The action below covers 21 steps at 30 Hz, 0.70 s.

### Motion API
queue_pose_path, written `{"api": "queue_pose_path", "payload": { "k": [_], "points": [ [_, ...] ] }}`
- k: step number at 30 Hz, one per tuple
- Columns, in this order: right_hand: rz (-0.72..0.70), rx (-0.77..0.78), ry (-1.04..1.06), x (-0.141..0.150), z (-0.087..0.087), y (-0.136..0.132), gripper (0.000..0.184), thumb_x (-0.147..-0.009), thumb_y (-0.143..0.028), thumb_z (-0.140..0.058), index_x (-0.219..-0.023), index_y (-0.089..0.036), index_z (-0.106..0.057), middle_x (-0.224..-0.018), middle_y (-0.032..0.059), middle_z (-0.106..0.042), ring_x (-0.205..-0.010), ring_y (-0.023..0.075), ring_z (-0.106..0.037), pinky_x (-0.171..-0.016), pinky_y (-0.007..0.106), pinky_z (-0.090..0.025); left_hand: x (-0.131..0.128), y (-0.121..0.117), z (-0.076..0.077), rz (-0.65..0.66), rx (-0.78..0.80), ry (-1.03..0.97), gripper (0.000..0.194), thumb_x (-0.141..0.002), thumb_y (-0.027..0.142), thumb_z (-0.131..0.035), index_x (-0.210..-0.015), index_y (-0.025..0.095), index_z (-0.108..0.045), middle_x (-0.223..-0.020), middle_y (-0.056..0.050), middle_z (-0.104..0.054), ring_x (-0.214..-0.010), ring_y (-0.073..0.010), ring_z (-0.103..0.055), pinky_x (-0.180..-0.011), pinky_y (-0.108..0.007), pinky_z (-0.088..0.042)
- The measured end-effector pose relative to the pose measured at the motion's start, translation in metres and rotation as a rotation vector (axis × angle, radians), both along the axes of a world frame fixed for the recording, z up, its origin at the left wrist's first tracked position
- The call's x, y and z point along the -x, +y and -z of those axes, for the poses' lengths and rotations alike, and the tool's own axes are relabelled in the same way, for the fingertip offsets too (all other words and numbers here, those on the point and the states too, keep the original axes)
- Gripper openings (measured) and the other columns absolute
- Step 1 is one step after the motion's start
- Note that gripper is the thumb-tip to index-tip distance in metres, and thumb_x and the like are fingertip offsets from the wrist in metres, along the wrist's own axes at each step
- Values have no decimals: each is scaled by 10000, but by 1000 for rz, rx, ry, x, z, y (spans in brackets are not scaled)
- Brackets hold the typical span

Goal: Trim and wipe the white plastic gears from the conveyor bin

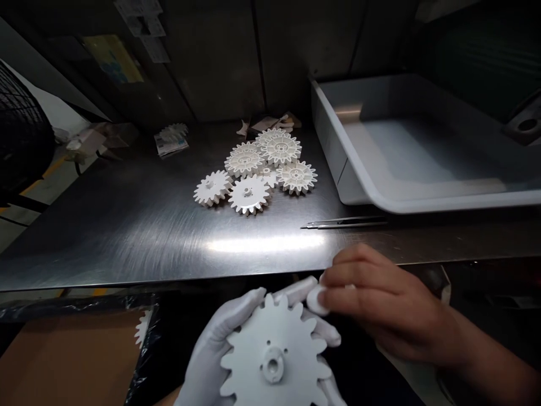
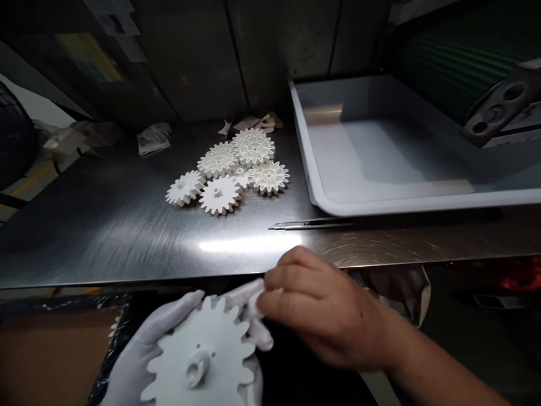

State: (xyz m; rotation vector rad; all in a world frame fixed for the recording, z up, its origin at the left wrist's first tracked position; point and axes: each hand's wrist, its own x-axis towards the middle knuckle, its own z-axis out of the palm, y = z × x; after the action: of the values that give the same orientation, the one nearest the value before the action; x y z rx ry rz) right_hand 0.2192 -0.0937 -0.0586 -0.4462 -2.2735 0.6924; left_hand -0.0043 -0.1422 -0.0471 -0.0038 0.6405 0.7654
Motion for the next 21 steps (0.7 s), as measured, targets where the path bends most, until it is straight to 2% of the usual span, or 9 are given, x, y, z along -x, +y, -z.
{"api": "queue_pose_path", "payload": {
  "k": [3, 6, 9, 12, 16, 18, 21],
  "points": [
    [104, 62, -30, -15, 7, 1, 328, -900, 20, -502, -1179, -93, -631, -1055, 130, -649, -975, 233, -572, -817, 374, -496, 3, -1, -1, -29, -35, 26, 425, -972, 341, -450, -1281, 95, -604, -852, -117, -717, -814, -270, -699, -835, -403, -488],
    [163, 102, 95, -19, 7, -4, 390, -877, 34, -513, -1206, -151, -610, -1052, 99, -658, -975, 229, -600, -826, 380, -502, 2, -1, -2, -37, -36, 16, 477, -975, 335, -449, -1371, 83, -536, -917, -141, -728, -875, -297, -705, -878, -427, -476],
    [166, 290, 190, -14, 7, -11, 356, -901, -16, -526, -1193, -205, -601, -1024, 76, -656, -964, 230, -615, -820, 370, -509, -1, -1, -3, -44, -28, -25, 528, -976, 357, -439, -1425, 81, -478, -976, -158, -728, -937, -316, -698, -925, -446, -455],
    [172, 518, 185, -9, 5, -12, 235, -949, -119, -544, -1128, -250, -622, -978, 58, -646, -931, 220, -623, -753, 321, -503, -2, -1, -5, -33, -29, -64, 538, -984, 354, -409, -1441, 73, -457, -1013, -167, -724, -987, -320, -686, -969, -453, -428],
    [67, 655, 66, -1, -10, 1, 132, -940, -144, -582, -982, -222, -680, -844, 23, -621, -750, 150, -601, -649, 260, -459, -3, -1, -5, -9, -72, -130, 548, -978, 355, -386, -1436, 63, -465, -1040, -171, -717, -1029, -321, -671, -1002, -453, -401],
    [-2, 672, 12, 3, -21, 9, 118, -904, -110, -603, -888, -192, -686, -772, -4, -597, -675, 111, -570, -611, 224, -436, -2, -3, -3, 25, -110, -145, 531, -977, 324, -377, -1437, 74, -468, -1045, -163, -718, -1036, -313, -669, -1009, -447, -394],
    [-120, 640, -101, 6, -31, 18, 136, -877, -82, -587, -815, -169, -671, -757, -9, -599, -686, 103, -570, -623, 208, -432, 3, -6, -1, 113, -165, -117, 506, -976, 260, -409, -1463, 125, -445, -1024, -128, -729, -1028, -288, -676, -1014, -429, -387]
  ]
}}
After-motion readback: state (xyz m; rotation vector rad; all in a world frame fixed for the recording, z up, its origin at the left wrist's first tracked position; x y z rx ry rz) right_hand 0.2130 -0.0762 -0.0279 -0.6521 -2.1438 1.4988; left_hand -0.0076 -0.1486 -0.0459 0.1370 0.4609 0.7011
